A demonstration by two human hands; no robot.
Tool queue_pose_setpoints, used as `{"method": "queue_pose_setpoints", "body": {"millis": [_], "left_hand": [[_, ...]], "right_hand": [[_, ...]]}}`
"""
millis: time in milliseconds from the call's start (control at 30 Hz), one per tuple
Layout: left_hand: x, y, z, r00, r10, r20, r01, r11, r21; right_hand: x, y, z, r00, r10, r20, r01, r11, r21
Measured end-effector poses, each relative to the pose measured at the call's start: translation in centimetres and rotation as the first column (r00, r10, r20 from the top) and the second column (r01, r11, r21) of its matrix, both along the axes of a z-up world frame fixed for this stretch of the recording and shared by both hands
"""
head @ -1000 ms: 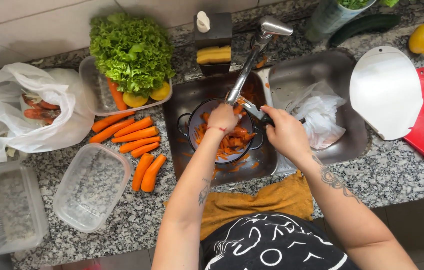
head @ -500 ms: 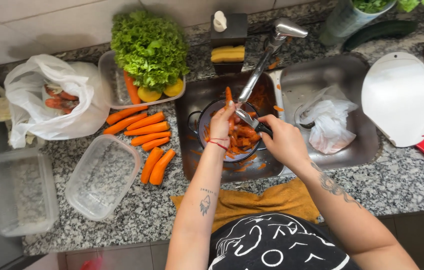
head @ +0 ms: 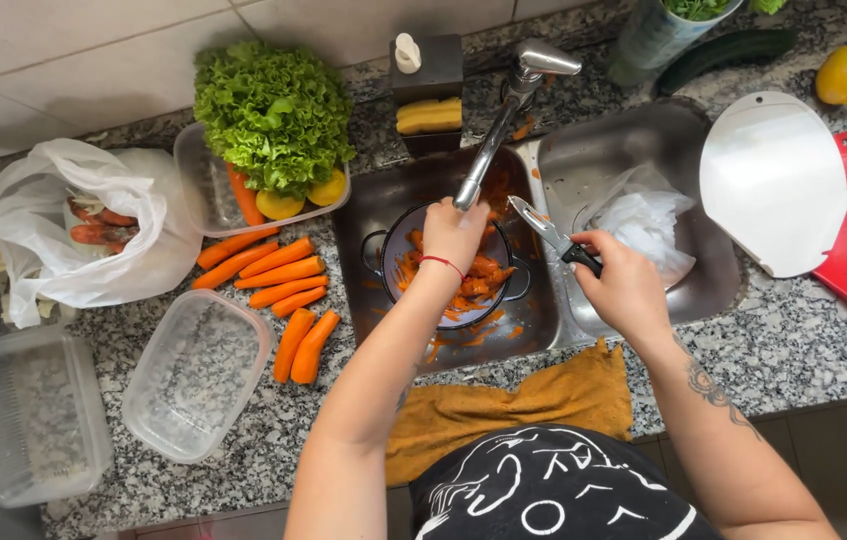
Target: The person peels several carrots using a vegetable peeler over a kitchen sink, collecting the peels in a strainer. The person briefly pauses to pet a black cat that walks into the frame before resuming the peeling task.
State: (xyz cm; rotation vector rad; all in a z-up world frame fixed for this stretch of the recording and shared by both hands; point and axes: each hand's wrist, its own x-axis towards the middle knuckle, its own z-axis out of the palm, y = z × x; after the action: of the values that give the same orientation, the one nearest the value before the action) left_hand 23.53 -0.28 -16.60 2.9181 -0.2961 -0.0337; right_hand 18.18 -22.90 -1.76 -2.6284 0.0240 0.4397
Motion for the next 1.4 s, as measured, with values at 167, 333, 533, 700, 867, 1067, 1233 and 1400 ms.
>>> {"method": "queue_pose_setpoints", "body": {"millis": [167,333,533,700,867,1067,1233,1400], "left_hand": [[-0.8,0.4,5.1,0.997,-0.076,-0.026,0.079,0.988,0.133],[-1.1,1.8,8.1,0.983,-0.086,-0.162,0.120,0.970,0.213],[-0.1,1.2,1.9,0.989,-0.144,0.013,0.139,0.970,0.198],[-0.2,-0.1,7.8,0.968,-0.194,-0.160,0.240,0.904,0.354],[0.2,0.6,12.2,0.963,-0.071,-0.261,0.104,0.988,0.114],[-1.2,0.6,13.8,0.840,0.150,-0.522,-0.269,0.950,-0.161],[-4.4,3.0,13.3,0.825,0.124,-0.552,-0.269,0.944,-0.191],[-8.7,5.0,9.6,0.721,0.198,-0.664,-0.404,0.898,-0.172]], "right_hand": [[0.3,-0.3,0.2,1.000,-0.025,-0.011,0.025,1.000,0.000],[0.3,-0.4,-0.2,0.999,-0.032,-0.036,0.033,0.999,0.009],[0.1,0.1,0.4,1.000,-0.024,0.010,0.024,0.998,0.060],[0.3,-0.4,0.0,0.994,-0.055,0.092,0.044,0.992,0.116],[2.1,-1.2,-0.8,0.954,-0.103,0.283,0.051,0.981,0.185],[8.2,-0.4,-1.0,0.881,-0.179,0.438,0.044,0.953,0.300],[12.1,-3.5,-10.8,0.675,-0.259,0.690,0.012,0.940,0.341],[17.1,-2.1,-11.8,0.463,0.390,0.796,-0.586,0.808,-0.055]]}}
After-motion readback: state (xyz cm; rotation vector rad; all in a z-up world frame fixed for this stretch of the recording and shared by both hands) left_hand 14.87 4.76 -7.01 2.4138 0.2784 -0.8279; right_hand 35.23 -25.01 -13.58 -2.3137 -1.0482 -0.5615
